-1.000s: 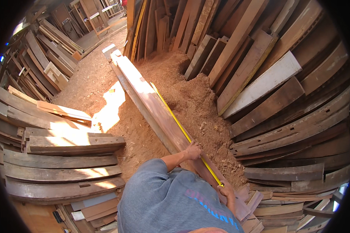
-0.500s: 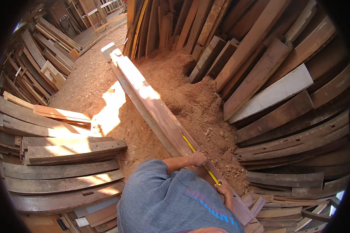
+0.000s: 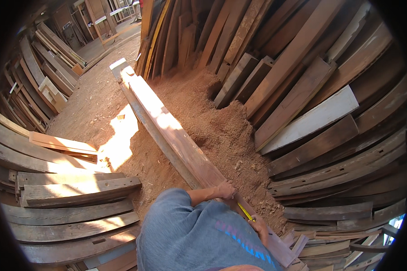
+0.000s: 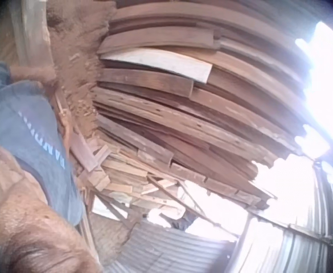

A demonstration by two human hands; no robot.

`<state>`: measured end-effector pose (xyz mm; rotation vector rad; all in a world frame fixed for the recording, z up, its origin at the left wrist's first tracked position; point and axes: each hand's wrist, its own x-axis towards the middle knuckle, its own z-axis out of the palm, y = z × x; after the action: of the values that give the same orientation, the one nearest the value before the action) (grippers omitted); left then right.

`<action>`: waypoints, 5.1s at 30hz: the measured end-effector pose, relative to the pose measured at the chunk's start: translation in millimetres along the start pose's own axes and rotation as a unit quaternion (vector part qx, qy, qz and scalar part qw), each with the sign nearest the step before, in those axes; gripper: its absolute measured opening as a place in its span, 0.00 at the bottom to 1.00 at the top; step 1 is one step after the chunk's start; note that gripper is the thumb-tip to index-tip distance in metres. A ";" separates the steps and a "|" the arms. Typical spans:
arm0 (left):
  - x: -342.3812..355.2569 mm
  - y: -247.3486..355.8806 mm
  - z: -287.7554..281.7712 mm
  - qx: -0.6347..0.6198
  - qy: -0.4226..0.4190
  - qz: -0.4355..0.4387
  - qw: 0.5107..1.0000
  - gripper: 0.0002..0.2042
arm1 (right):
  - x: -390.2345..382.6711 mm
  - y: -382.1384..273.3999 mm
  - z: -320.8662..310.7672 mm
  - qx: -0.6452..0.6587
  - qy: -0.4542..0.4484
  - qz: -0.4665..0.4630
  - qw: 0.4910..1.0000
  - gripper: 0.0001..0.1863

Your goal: The person measures lengths of wooden boards using a tape measure and stacks them among other lumber in a storage area.

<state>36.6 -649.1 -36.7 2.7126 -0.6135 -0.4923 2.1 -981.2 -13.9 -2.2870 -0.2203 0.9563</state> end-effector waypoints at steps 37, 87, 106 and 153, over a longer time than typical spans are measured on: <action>36.7 -48.2 -1.9 -0.335 -0.012 0.104 0.936 0.12 | 11.3 -0.4 11.4 0.115 0.066 0.140 0.981 0.21; 51.9 -59.2 -23.4 -0.054 -0.279 -0.055 0.957 0.42 | -68.4 31.6 61.1 0.538 0.199 0.198 0.794 0.30; 71.3 -61.2 -21.8 -0.053 -0.395 0.031 0.917 0.41 | -72.9 63.7 116.3 0.652 0.362 0.284 0.602 0.28; -10.0 -18.2 -91.9 0.063 -0.174 0.067 0.980 0.33 | -89.2 30.8 87.2 0.733 0.331 0.198 0.560 0.29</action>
<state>70.8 -608.1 40.9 2.6945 -0.9408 -0.9331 -124.9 -995.7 -27.5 -0.8436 1.0787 0.0879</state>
